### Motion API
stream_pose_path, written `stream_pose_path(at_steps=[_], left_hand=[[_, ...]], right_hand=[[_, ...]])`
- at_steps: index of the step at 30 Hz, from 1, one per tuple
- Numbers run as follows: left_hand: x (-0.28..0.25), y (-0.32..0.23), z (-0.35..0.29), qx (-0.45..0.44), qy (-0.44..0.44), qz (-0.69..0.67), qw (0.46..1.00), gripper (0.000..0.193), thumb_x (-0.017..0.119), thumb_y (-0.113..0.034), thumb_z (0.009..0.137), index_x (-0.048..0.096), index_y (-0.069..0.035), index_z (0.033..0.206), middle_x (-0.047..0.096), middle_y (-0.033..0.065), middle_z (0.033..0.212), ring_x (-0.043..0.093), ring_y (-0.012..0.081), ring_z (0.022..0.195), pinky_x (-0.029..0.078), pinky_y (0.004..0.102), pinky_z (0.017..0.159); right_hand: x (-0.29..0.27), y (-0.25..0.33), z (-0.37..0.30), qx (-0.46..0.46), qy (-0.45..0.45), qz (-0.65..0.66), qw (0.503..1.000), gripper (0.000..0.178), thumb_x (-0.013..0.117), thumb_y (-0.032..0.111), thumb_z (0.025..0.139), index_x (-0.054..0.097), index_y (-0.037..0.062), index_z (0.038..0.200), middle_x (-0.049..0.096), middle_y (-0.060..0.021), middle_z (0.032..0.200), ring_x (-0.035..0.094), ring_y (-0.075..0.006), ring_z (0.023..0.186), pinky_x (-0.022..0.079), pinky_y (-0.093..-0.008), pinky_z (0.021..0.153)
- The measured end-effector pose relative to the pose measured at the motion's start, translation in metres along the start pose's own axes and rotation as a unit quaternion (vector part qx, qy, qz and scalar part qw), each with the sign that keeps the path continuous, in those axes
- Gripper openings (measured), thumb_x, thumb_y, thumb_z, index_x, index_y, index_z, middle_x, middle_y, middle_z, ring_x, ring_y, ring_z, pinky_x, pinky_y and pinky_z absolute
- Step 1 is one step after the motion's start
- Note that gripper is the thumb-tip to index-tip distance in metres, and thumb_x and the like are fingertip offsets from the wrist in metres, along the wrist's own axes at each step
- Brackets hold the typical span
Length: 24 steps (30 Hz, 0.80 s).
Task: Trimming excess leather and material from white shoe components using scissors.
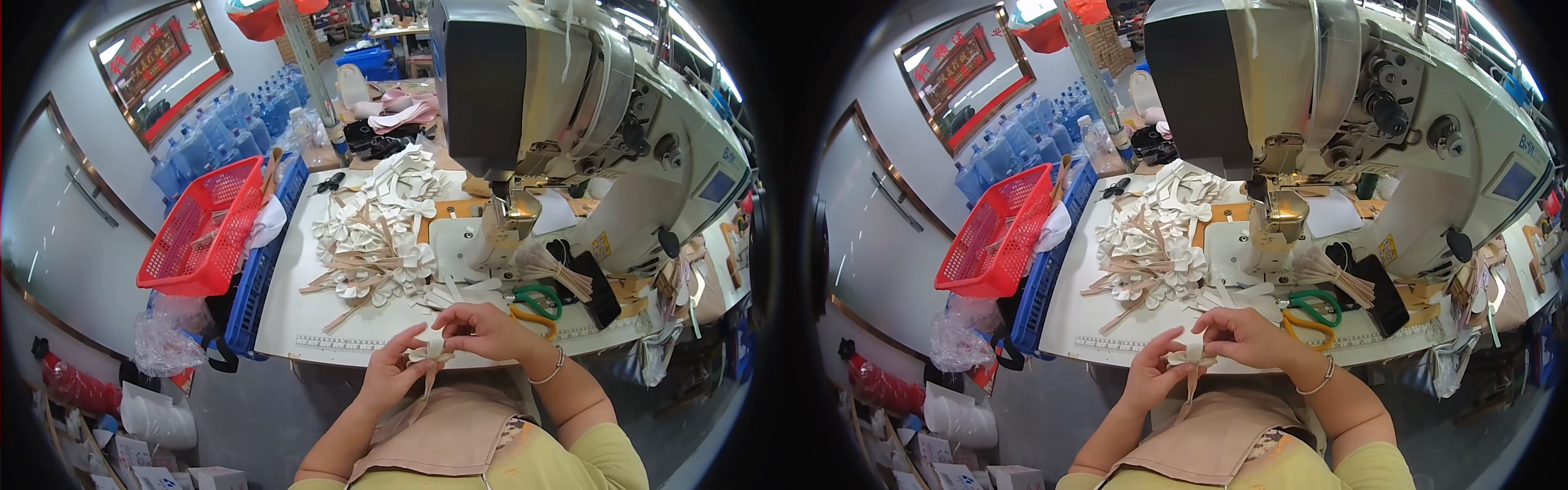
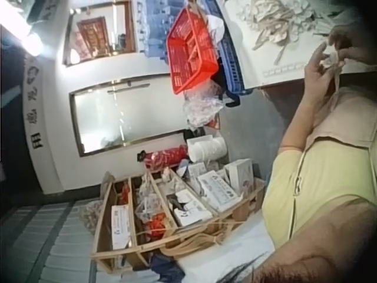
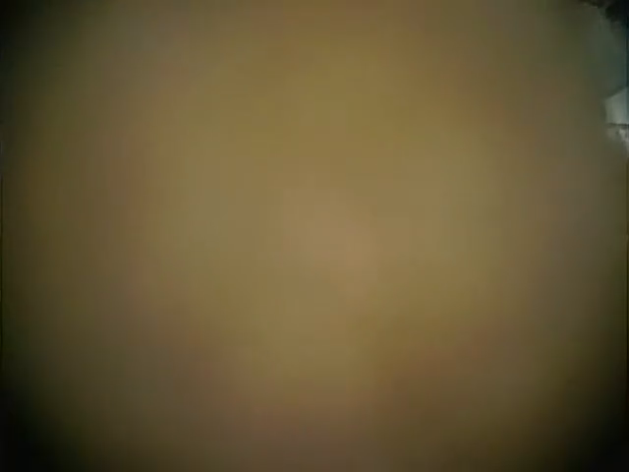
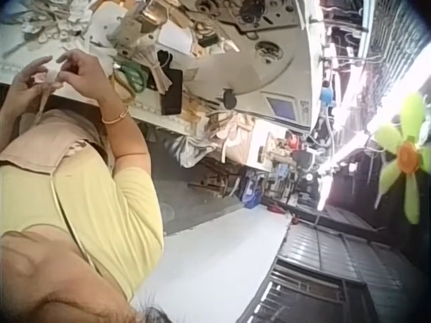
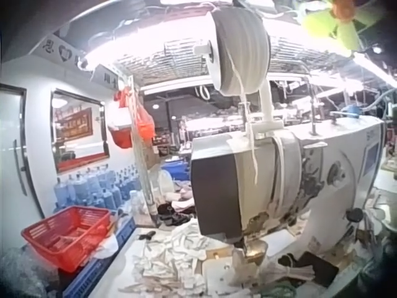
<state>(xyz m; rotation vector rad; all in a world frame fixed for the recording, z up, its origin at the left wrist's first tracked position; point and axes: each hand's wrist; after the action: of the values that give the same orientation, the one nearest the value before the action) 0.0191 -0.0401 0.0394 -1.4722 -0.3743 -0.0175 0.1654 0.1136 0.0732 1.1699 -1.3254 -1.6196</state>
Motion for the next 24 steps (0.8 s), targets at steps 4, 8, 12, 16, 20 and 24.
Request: stream_pose_path(at_steps=[4,8,12,16,20,24], left_hand=[[0.001,0.002,0.001,-0.007,-0.001,0.077,0.997,0.032,0.060,0.004,0.083,0.057,0.000,0.115,0.064,0.0072,0.091,0.067,0.0171,0.084,0.054,0.0236,0.070],[-0.001,0.005,0.000,0.014,0.020,0.180,0.983,0.031,0.056,0.008,0.085,0.054,0.004,0.115,0.064,0.0144,0.099,0.066,0.0204,0.086,0.055,0.0274,0.075],[0.003,0.009,0.001,-0.008,0.004,0.169,0.986,0.027,0.058,0.005,0.085,0.057,0.003,0.111,0.066,0.0126,0.092,0.067,0.0180,0.083,0.055,0.0254,0.072],[0.004,0.004,0.003,-0.022,0.017,0.139,0.990,0.026,0.058,0.004,0.085,0.058,0.002,0.111,0.066,0.0118,0.090,0.067,0.0170,0.083,0.055,0.0244,0.070],[0.005,0.001,0.004,0.013,0.027,0.167,0.985,0.028,0.059,0.002,0.085,0.057,0.001,0.113,0.066,0.0108,0.091,0.067,0.0163,0.082,0.055,0.0241,0.070],[0.006,-0.003,0.002,-0.002,0.037,0.182,0.983,0.031,0.060,0.000,0.085,0.056,-0.001,0.116,0.066,0.0086,0.091,0.067,0.0141,0.081,0.054,0.0222,0.067]], right_hand=[[-0.001,-0.006,-0.001,0.023,0.010,0.021,0.999,0.025,0.062,0.001,0.081,0.055,0.0011,0.105,0.064,-0.0051,0.078,0.059,-0.0092,0.073,0.048,-0.0244,0.069],[-0.001,-0.004,-0.006,0.034,0.019,-0.011,0.999,0.025,0.063,-0.001,0.081,0.056,0.0015,0.104,0.063,-0.0026,0.081,0.058,-0.0073,0.074,0.047,-0.0212,0.068],[0.001,0.007,-0.009,0.043,0.021,-0.131,0.990,0.024,0.063,0.000,0.081,0.055,0.0014,0.104,0.063,-0.0022,0.079,0.059,-0.0077,0.073,0.047,-0.0210,0.067],[0.000,-0.003,-0.008,0.032,0.016,-0.048,0.998,0.026,0.064,-0.002,0.080,0.055,0.0011,0.104,0.064,-0.0034,0.078,0.061,-0.0087,0.072,0.048,-0.0217,0.067],[-0.003,-0.008,-0.008,0.049,0.020,-0.004,0.999,0.032,0.066,-0.001,0.077,0.054,-0.0001,0.106,0.065,-0.0044,0.076,0.059,-0.0076,0.070,0.048,-0.0226,0.064],[-0.005,-0.002,-0.005,0.089,0.045,0.003,0.995,0.035,0.066,-0.005,0.077,0.052,-0.0011,0.108,0.064,-0.0072,0.086,0.063,-0.0108,0.076,0.051,-0.0234,0.070]])
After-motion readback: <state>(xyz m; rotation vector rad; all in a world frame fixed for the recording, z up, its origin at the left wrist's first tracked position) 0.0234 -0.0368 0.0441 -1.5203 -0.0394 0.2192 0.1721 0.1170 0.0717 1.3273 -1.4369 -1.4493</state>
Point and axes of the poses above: each hand's wrist, its own z-axis towards the middle knuckle, its own x-axis out of the palm, y = z × x
